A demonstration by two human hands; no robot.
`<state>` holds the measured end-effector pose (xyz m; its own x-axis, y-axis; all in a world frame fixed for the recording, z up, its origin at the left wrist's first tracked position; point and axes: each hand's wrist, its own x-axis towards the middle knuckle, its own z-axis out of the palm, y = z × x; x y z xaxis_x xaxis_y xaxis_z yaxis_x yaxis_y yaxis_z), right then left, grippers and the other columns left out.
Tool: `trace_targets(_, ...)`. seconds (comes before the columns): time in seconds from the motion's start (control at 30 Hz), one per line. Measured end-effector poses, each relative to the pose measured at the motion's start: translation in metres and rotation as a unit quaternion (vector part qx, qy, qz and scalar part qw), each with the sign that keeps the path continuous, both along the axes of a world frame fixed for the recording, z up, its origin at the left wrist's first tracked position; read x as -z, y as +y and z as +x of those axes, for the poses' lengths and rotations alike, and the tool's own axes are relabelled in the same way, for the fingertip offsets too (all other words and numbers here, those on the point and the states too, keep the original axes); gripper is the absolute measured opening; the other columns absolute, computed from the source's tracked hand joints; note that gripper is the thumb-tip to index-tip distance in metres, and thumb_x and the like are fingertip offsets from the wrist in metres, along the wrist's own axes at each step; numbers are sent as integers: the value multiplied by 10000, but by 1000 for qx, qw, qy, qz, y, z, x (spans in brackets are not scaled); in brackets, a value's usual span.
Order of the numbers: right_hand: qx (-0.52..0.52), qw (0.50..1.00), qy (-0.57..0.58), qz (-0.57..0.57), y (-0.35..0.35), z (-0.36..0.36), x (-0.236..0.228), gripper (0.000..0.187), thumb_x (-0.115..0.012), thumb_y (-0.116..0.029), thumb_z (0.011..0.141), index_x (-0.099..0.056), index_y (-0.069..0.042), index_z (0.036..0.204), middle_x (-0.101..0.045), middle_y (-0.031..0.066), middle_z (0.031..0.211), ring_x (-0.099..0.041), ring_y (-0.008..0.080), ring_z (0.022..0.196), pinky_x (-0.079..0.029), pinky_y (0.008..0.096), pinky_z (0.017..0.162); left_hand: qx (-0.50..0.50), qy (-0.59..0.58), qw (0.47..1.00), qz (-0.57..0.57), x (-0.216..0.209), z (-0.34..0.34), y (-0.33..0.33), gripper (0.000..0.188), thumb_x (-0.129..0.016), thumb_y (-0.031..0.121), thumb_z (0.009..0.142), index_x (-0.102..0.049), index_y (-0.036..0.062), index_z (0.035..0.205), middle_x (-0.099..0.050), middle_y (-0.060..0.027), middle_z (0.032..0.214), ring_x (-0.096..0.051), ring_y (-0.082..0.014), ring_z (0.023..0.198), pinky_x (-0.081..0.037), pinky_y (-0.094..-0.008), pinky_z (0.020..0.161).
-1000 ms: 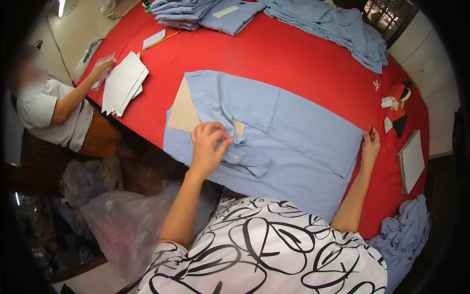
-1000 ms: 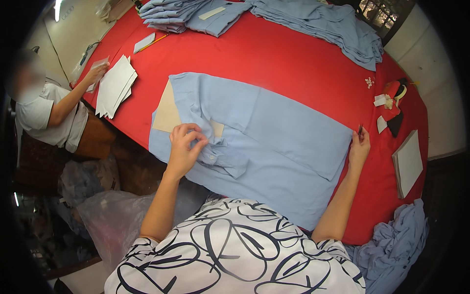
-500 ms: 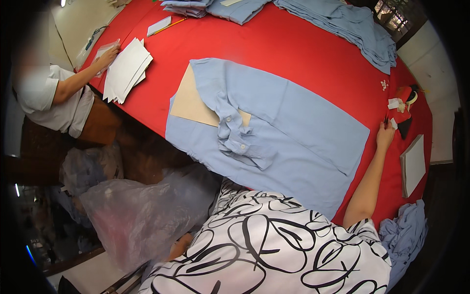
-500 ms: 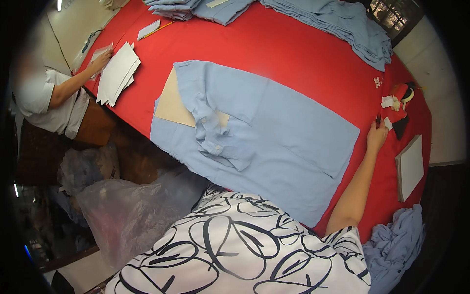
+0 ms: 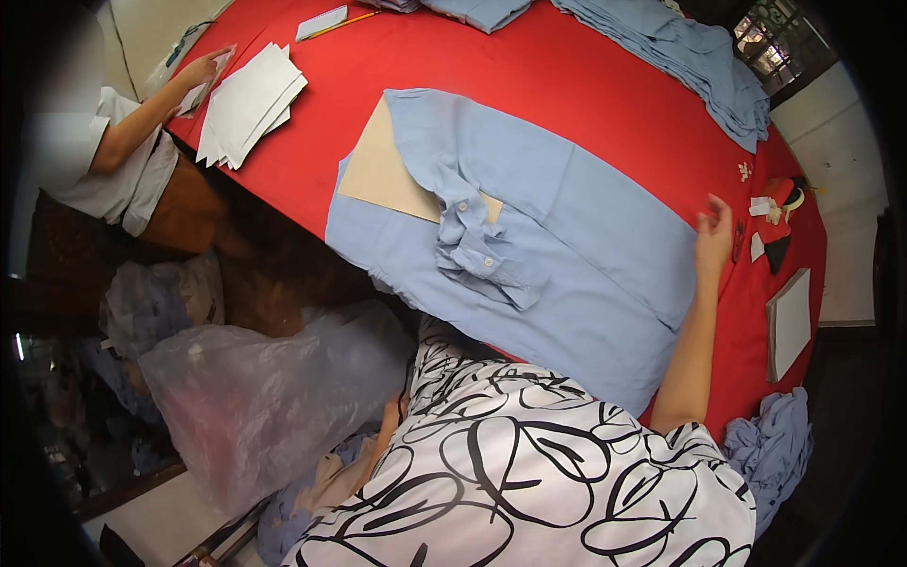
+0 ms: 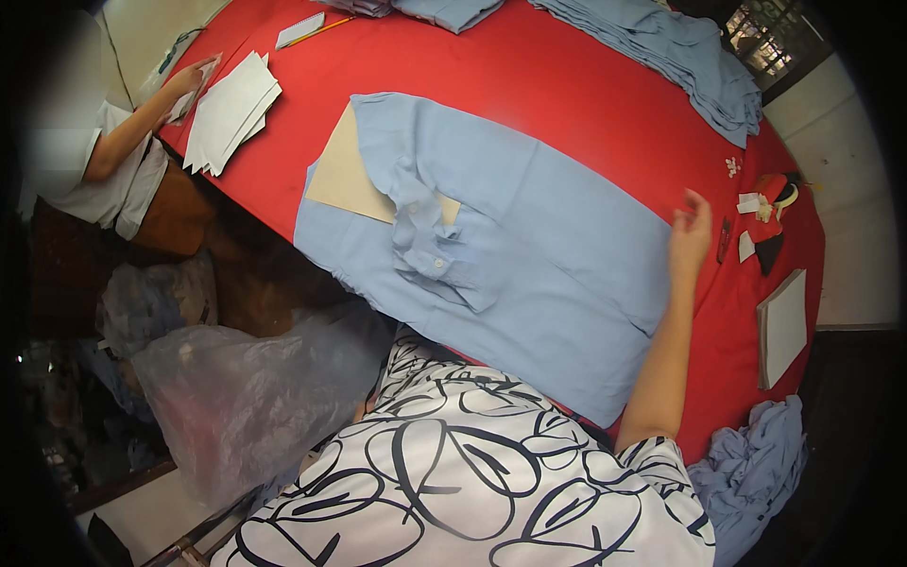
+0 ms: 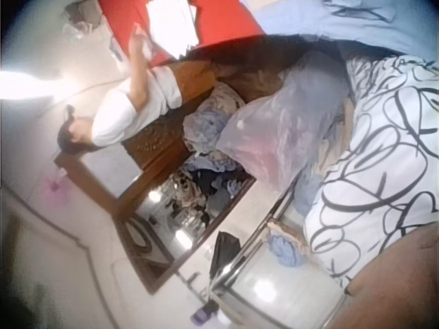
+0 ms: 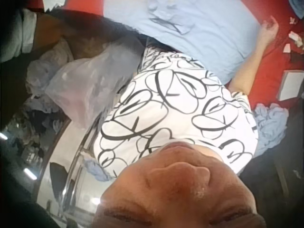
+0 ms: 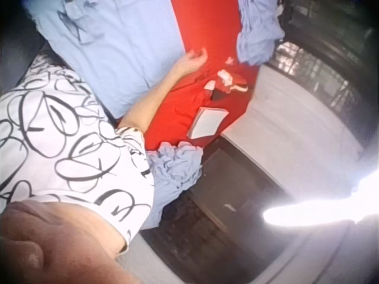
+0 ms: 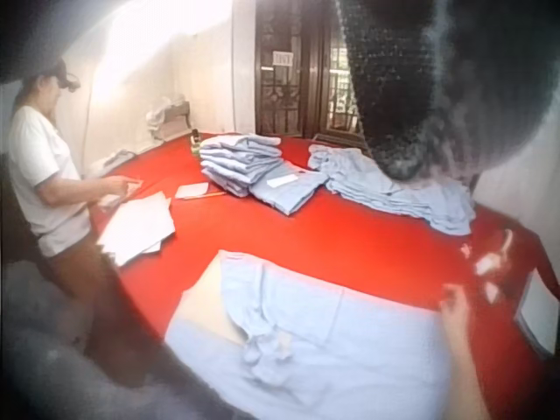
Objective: The person folds blue collared shirts on a red surface, using cardboard inserts for structure and placing labels on the folded garments.
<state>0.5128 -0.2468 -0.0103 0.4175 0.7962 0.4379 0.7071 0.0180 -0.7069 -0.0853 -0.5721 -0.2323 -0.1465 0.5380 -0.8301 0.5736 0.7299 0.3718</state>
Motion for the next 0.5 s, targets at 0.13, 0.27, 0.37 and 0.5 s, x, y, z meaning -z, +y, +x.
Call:
trace_targets(0.13, -174, 969, 117, -128, -27, -138, -37, 246, -603, -88, 921, -626, -27, 1158, -653, 50, 1082, -597, 119, 846, -488, 261, 735, 6, 23, 1000, 18, -9, 5, 18, 489, -641, 481, 886, -716, -1, 921, -701, -111, 798, -634, -237, 731, -515, -383, 656)
trace_targets(0.27, -311, 930, 10, -197, -55, -211, -35, 335, -666, -147, 868, -621, -13, 1171, -621, 133, 1050, -595, 252, 862, -492, 361, 774, -2, 16, 999, 41, -14, -4, 40, 509, -633, 493, 888, -724, -5, 937, -702, -112, 780, -636, -241, 716, -520, -390, 639)
trace_targets(0.37, -335, 912, -98, -216, -67, -252, -43, 412, -729, -193, 806, -621, -18, 1162, -592, 165, 1087, -551, 325, 986, -454, 413, 868, -95, -38, 992, 76, -7, -26, 35, 482, -644, 455, 893, -722, -8, 998, -708, -133, 871, -651, -254, 735, -536, -379, 648)
trace_targets(0.5, -361, 893, -172, -206, -72, -274, -41, 406, -790, -171, 730, -620, 0, 1057, -574, 137, 1083, -515, 334, 1003, -424, 391, 909, -227, -212, 948, -68, 80, -69, -23, 375, -638, 333, 915, -704, -7, 1061, -702, -158, 987, -673, -264, 778, -559, -374, 699)
